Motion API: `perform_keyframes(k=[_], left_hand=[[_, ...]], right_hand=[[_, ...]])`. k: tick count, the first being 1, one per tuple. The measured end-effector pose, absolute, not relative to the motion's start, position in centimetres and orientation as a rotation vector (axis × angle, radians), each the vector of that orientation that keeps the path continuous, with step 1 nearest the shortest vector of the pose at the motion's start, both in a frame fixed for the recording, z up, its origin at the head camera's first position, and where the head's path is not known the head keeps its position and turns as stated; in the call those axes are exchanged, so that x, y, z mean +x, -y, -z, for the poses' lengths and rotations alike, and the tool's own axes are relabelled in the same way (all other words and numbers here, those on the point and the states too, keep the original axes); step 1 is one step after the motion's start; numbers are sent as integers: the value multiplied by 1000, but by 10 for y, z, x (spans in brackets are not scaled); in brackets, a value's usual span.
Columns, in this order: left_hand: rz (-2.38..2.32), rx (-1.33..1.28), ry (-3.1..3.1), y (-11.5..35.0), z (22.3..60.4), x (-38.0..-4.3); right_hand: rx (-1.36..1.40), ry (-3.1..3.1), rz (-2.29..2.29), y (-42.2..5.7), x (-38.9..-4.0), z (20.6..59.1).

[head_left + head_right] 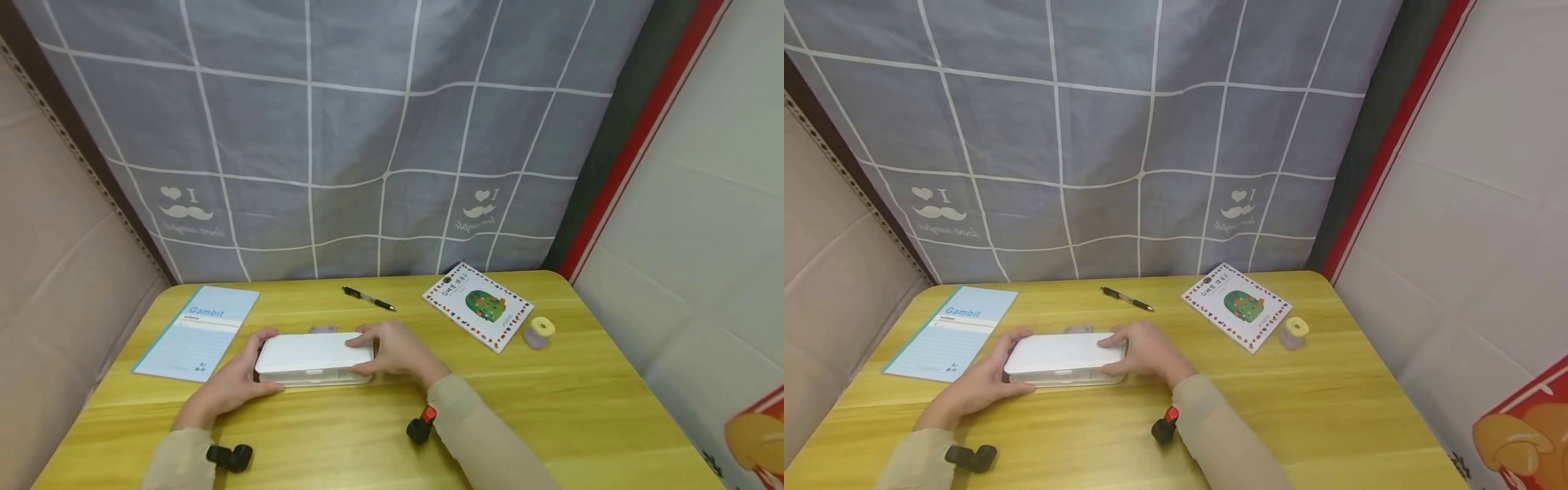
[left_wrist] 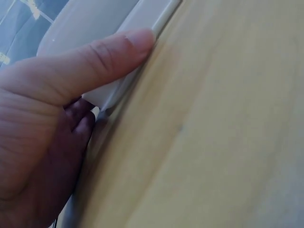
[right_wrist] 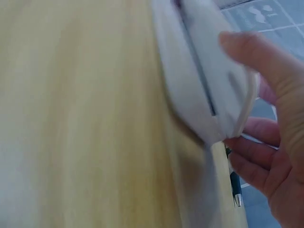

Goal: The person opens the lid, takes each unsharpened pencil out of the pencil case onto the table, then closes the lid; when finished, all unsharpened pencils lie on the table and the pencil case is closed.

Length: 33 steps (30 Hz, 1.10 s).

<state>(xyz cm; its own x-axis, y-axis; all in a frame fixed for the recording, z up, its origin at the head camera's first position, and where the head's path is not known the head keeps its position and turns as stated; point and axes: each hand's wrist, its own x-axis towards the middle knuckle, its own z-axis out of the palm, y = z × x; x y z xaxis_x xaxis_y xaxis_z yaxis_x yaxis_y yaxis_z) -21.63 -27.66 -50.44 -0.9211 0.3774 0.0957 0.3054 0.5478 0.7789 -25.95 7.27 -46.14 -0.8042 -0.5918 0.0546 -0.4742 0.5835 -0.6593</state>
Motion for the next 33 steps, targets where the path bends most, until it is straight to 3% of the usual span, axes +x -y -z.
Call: perform_keyframes(k=[33], left_hand=[[-1216,579,-2687,285,493,-212]], right_hand=[[-728,-2450,1304,-69,-261,462]])
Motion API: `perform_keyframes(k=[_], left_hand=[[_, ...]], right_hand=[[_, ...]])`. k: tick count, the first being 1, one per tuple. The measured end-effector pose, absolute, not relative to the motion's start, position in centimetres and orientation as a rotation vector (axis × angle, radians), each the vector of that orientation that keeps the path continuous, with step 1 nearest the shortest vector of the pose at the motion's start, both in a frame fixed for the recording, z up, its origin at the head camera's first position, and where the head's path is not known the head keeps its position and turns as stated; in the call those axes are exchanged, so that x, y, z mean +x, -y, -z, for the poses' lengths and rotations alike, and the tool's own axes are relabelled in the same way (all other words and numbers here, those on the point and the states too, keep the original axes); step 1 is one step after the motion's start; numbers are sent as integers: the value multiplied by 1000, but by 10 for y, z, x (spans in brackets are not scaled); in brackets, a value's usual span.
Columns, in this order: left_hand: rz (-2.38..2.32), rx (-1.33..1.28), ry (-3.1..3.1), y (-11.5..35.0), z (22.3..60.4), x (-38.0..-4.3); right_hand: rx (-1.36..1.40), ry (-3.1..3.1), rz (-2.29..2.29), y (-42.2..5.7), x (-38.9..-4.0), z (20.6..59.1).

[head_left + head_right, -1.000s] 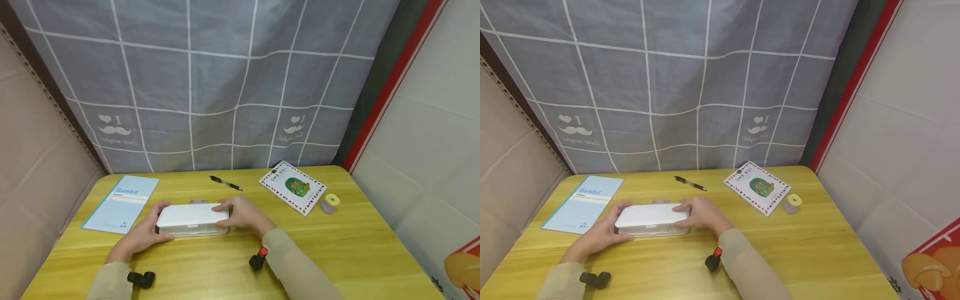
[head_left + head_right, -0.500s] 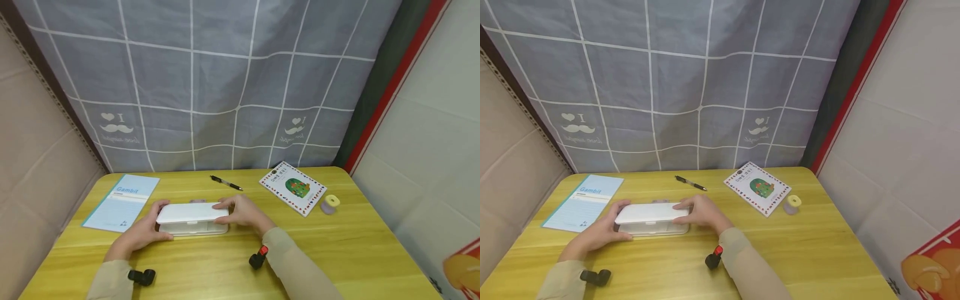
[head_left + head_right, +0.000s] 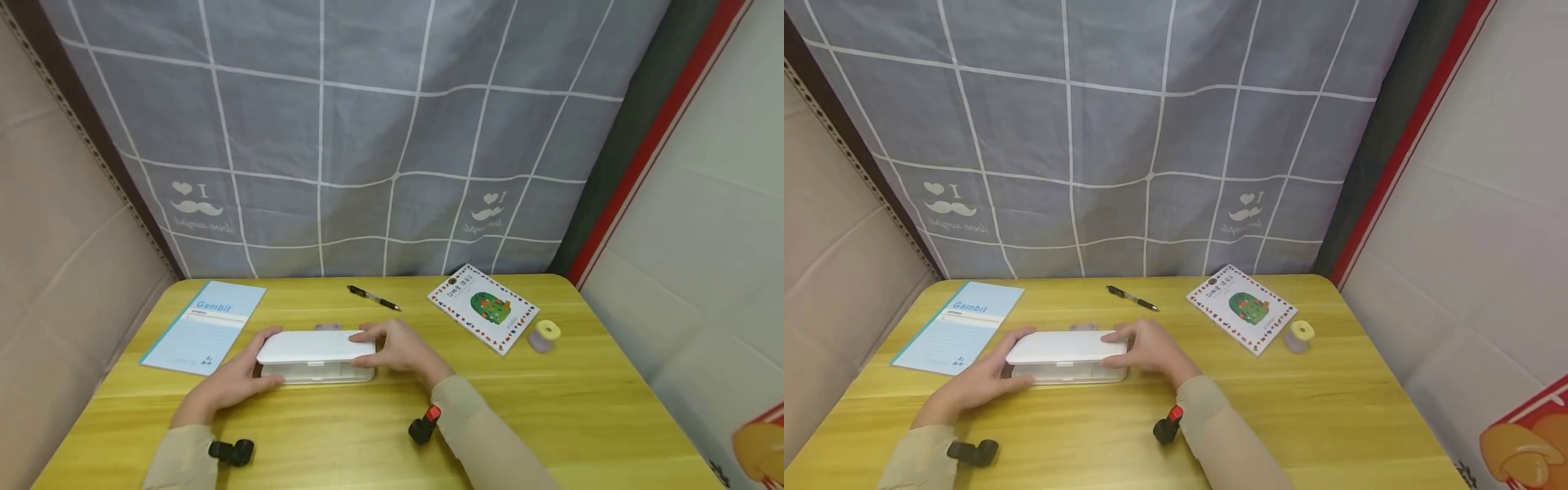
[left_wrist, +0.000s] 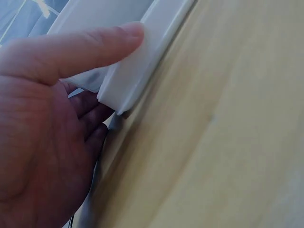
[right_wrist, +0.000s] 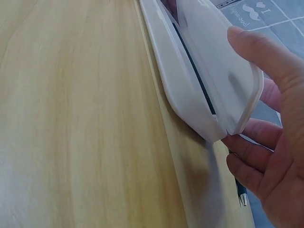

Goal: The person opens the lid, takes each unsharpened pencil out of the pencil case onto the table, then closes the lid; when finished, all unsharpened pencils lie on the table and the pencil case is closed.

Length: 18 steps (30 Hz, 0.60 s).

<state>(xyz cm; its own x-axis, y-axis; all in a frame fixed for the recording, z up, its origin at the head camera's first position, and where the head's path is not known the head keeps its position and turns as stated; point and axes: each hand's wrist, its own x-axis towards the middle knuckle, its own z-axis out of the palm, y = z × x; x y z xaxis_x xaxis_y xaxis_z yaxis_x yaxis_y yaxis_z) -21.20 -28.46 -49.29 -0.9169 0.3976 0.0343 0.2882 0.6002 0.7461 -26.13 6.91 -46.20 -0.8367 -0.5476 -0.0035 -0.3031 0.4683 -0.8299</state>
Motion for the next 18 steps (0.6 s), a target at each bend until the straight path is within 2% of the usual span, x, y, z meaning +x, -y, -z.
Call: perform_keyframes(k=[18], left_hand=[[-1171,495,-2763,288,492,-208]], right_hand=[[-521,-2464,1627,-58,-260,469]])
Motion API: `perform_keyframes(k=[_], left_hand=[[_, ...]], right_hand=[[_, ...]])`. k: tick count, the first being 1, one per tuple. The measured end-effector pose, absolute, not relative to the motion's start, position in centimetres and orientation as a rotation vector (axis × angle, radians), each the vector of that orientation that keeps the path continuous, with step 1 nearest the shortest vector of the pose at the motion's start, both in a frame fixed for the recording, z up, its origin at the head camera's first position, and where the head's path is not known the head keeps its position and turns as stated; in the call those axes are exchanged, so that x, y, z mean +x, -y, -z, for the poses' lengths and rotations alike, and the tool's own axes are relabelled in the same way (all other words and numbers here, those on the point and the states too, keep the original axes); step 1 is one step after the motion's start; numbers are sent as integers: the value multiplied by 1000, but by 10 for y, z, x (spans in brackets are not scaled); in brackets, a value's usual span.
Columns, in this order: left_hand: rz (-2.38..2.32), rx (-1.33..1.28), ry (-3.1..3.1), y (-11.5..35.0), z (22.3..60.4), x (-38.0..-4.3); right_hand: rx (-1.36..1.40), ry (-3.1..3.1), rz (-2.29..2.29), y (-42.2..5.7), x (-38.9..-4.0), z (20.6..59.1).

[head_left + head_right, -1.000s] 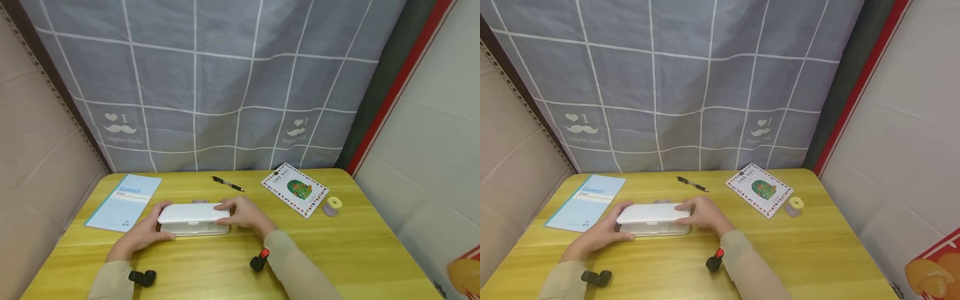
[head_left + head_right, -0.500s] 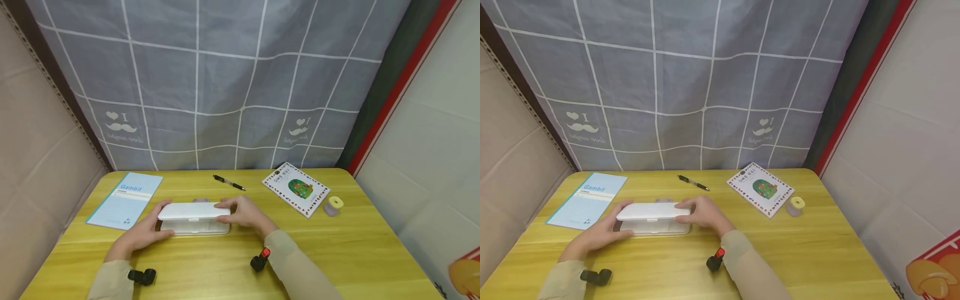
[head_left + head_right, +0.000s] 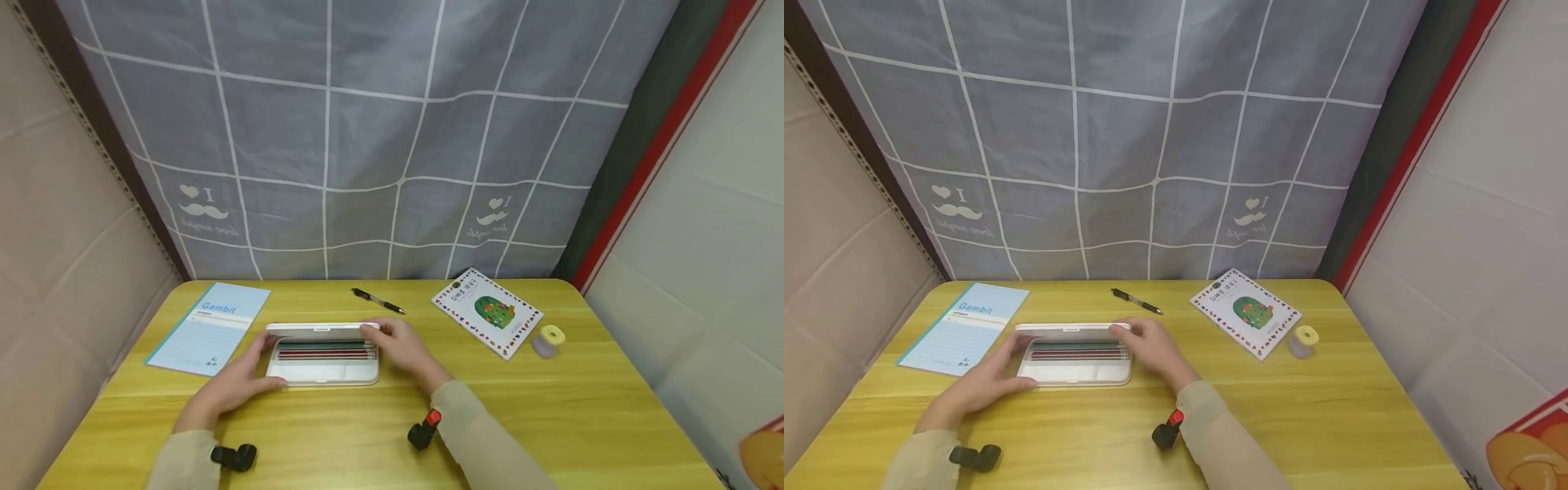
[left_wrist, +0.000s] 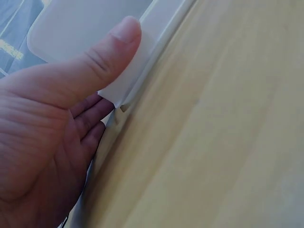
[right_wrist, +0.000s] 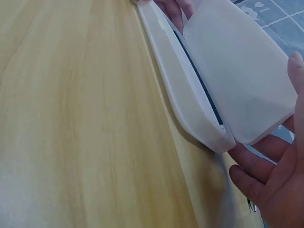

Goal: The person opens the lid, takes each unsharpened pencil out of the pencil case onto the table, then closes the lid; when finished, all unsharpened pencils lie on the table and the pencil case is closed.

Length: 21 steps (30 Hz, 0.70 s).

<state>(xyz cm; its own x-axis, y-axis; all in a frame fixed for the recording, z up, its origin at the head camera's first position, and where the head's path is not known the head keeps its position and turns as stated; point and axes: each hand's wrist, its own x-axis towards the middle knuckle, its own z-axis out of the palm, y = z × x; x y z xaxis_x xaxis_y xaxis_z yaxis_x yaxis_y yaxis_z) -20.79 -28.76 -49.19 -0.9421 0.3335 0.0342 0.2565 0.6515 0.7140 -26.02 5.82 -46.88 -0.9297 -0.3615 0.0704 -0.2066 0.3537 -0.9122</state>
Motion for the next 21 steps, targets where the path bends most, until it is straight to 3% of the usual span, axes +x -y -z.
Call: perform_keyframes(k=[21], left_hand=[[-1383,566,-2684,292,504,-212]], right_hand=[[-314,-2500,1763,-50,-268,476]])
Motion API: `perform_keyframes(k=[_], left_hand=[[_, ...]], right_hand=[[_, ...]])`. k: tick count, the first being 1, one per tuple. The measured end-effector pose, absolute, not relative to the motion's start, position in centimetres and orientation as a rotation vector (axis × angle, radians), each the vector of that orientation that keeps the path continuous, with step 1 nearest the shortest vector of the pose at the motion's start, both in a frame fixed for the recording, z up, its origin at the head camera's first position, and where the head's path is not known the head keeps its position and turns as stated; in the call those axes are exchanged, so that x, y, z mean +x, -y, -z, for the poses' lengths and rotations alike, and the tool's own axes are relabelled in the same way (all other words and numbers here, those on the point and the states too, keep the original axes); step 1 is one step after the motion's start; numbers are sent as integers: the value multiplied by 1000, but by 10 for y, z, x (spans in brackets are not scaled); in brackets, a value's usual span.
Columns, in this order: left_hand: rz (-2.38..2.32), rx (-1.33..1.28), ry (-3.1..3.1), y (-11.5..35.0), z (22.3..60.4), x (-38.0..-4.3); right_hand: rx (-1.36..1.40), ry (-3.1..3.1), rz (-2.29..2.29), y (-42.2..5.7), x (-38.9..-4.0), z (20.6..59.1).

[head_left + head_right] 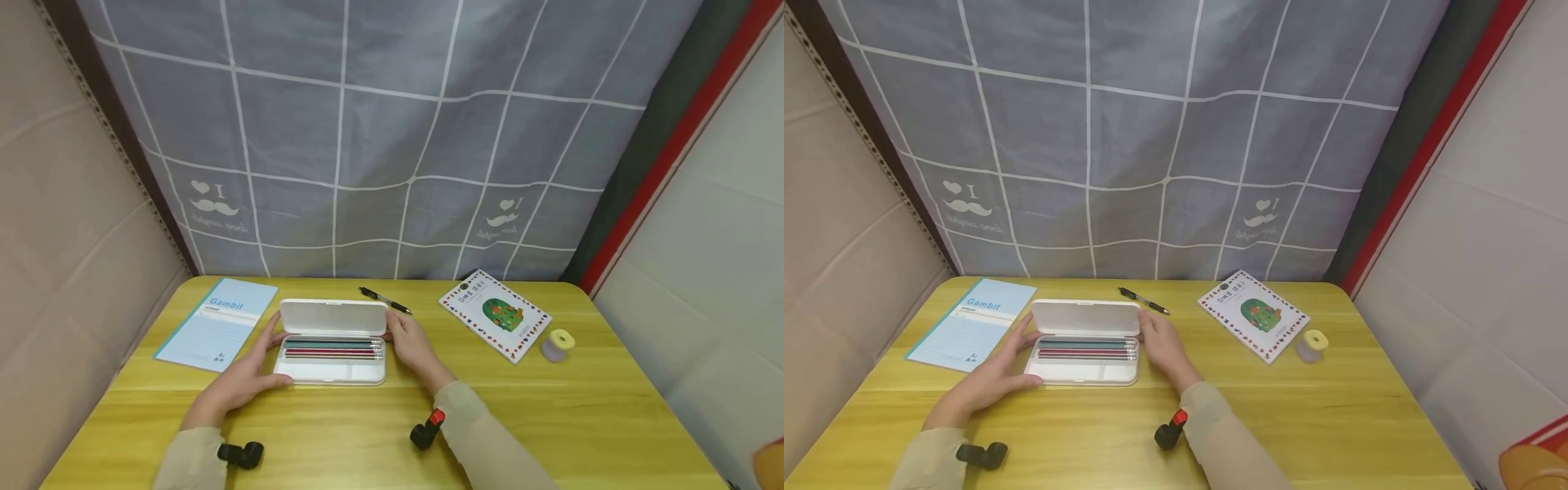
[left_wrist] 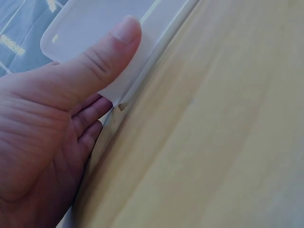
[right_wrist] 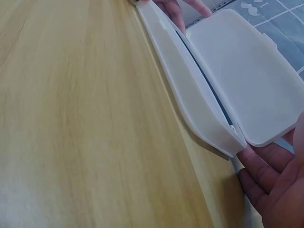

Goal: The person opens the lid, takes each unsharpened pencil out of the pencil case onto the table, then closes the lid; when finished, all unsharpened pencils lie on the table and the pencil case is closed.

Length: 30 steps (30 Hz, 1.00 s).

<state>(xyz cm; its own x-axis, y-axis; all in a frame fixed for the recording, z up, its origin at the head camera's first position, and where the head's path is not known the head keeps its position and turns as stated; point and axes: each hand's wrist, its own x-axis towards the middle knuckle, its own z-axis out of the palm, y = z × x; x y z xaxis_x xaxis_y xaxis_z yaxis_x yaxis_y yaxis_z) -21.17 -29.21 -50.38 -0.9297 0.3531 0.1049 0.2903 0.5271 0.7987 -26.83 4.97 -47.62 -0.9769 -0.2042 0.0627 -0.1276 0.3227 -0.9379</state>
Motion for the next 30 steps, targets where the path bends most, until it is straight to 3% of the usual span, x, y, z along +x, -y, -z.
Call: perform_keyframes(k=[30], left_hand=[[-1296,513,-2717,292,503,-210]], right_hand=[[-262,-2593,1571,-54,-278,482]])
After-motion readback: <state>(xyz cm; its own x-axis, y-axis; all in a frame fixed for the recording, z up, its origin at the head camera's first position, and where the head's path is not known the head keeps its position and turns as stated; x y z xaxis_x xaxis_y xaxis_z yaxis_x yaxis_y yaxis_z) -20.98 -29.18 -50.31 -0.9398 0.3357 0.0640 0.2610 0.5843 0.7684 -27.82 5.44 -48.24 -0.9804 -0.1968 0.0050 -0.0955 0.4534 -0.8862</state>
